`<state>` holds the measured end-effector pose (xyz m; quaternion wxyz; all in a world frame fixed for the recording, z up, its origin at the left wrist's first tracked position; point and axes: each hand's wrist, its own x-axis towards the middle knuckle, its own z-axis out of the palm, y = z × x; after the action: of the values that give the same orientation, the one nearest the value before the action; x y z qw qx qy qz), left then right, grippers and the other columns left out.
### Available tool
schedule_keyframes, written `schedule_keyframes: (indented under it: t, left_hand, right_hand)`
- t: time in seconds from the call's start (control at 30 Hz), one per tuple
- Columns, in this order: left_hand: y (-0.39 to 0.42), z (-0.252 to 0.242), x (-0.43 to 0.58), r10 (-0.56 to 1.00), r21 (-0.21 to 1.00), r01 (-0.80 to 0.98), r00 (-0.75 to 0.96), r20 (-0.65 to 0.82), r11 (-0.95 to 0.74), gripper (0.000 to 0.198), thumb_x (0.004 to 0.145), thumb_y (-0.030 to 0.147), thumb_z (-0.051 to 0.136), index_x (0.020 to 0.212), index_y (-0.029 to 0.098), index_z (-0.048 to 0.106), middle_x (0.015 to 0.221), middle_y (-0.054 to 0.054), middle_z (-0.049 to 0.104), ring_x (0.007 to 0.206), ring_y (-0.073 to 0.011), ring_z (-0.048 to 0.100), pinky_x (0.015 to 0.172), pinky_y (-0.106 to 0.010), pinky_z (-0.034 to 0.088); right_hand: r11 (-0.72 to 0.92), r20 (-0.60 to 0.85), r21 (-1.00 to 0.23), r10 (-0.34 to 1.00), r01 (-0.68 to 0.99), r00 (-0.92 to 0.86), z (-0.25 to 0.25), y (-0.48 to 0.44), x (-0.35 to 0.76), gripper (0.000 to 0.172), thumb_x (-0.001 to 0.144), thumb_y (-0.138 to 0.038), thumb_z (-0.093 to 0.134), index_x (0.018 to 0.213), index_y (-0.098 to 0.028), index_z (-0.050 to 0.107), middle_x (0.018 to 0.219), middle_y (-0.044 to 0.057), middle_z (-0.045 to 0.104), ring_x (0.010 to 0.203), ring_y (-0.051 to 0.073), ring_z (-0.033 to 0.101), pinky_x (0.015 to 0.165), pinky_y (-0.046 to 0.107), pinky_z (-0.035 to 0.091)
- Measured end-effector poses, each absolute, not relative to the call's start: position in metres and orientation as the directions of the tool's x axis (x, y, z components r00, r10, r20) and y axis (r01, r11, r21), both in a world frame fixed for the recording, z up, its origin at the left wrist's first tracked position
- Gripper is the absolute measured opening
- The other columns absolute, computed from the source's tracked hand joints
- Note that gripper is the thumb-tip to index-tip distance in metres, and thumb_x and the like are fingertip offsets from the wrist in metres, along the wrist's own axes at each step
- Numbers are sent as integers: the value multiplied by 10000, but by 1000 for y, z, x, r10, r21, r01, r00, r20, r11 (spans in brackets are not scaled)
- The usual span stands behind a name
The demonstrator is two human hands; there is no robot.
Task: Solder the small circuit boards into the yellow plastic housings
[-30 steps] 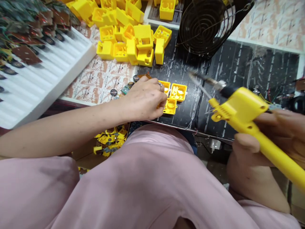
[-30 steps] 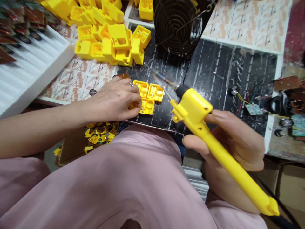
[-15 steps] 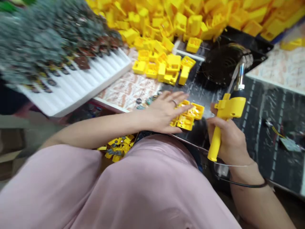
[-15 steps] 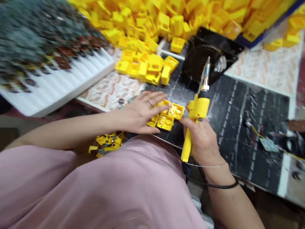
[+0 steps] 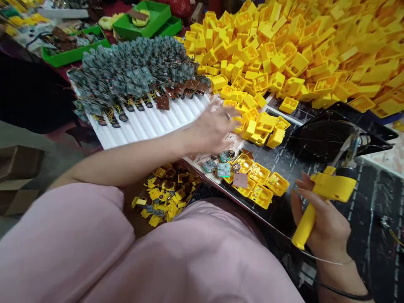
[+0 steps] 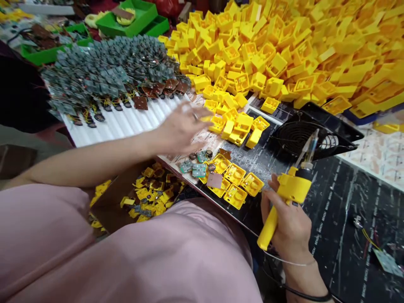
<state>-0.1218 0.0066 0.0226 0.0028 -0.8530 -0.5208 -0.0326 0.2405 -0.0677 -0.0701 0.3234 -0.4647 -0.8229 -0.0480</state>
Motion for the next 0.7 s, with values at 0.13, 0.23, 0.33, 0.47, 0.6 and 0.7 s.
schedule_keyframes:
  t: [0.13, 0.23, 0.33, 0.47, 0.6, 0.7]
  left_hand:
    - [80, 17, -189, 965, -31, 988, 156, 209, -153, 564, 852, 154, 616, 1394, 132, 772, 1758, -205, 495, 1714, -424, 300, 1393, -738, 118]
    - [109, 10, -222, 951, 116, 982, 110, 289, -149, 384, 872, 310, 663, 1197, 251, 859, 1606, -139, 673, 1651, -432, 408, 1408, -709, 97]
    - [111, 21, -243, 896, 381, 914, -47, 441, -139, 324, 921, 507, 680, 1092, 291, 852, 1390, -95, 790, 1488, -376, 595, 1371, -573, 280]
    - [97, 50, -248, 868, 755, 629, -256, 425, -184, 376, 845, 688, 817, 907, 325, 743, 1054, -7, 791, 1162, -264, 728, 1063, -413, 557]
    - [81, 55, -216, 973, 976, 191, -180, 142, -107, 540, 715, 626, 990, 871, 250, 636, 858, 37, 733, 790, -146, 667, 775, -332, 587]
    - [65, 43, -173, 997, 995, 59, 8, -80, 79, 292, 901, 334, 907, 932, 205, 647, 810, 25, 719, 635, -101, 614, 664, -296, 535]
  right_hand:
    - [612, 621, -104, 656, 784, -429, -62, -71, 236, 185, 1046, -221, 713, 1213, -294, 681, 1261, 68, 848, 989, 226, 860, 763, 305, 711]
    - [638, 651, -26, 595, 770, -471, -54, -72, 233, 284, 1006, -160, 759, 1244, -293, 675, 1124, 44, 874, 927, 227, 867, 705, 265, 701]
    - [615, 654, -24, 606, 788, -453, -52, -74, 239, 342, 980, -147, 777, 1264, -312, 683, 1034, 42, 878, 818, 232, 861, 601, 245, 664]
    - [592, 650, -130, 656, 795, -382, -56, -73, 249, 337, 971, -181, 798, 1252, -329, 687, 1047, 60, 878, 641, 201, 809, 603, 242, 657]
    - [613, 658, -80, 624, 786, -420, -54, -69, 244, 295, 975, -154, 803, 1198, -320, 702, 1036, 49, 879, 585, 182, 786, 539, 225, 625]
    - [675, 687, -173, 604, 717, -403, -40, -70, 224, 355, 949, -165, 857, 1239, -298, 700, 1096, 78, 875, 782, 227, 857, 604, 238, 674]
